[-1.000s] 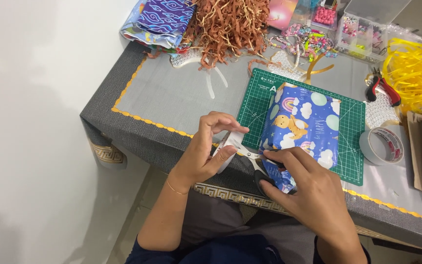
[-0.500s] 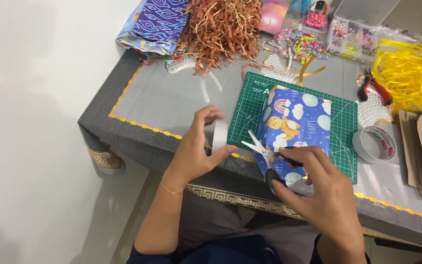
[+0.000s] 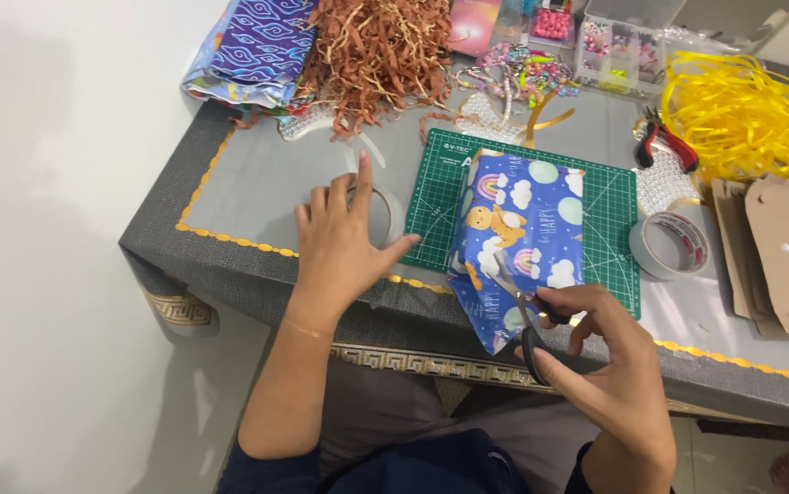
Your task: The person wraps a small box with patterned paper, folds the edges, and secures them with clear tape. They then tie a yellow ribbon around the wrapped gift and place it on the table.
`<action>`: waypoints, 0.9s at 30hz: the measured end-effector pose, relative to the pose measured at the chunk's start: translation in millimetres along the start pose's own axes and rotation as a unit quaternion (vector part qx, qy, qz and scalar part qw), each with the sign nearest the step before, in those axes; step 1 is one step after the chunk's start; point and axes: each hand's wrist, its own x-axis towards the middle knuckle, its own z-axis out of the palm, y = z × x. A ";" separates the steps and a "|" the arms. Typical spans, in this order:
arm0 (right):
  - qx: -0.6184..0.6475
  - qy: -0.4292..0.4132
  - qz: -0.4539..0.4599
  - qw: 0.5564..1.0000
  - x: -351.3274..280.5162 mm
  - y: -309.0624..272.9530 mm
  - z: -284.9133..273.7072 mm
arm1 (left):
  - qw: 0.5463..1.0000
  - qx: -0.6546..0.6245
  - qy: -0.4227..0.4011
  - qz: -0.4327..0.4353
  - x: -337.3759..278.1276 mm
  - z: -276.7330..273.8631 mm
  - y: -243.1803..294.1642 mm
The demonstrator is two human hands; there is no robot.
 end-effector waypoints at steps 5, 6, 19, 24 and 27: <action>0.075 -0.022 0.028 0.997 -5.2 8.2 -1.0 | 0.999 0.006 0.030 0.037 4.8 9.0 4.0; 0.084 -0.029 0.028 0.996 -6.4 11.1 -1.1 | 0.995 -0.050 0.059 0.056 3.4 1.3 10.0; 0.101 -0.062 -0.024 0.993 -20.1 14.6 -2.7 | 0.858 -0.498 -0.040 0.121 -35.5 -91.3 78.8; 0.056 -0.066 -0.040 0.995 -26.5 13.1 -6.0 | 0.854 -0.506 -0.078 0.097 -38.9 -97.2 83.6; 0.019 -0.055 -0.058 0.997 -31.9 16.3 -7.3 | 0.845 -0.517 -0.087 0.105 -39.6 -98.0 84.7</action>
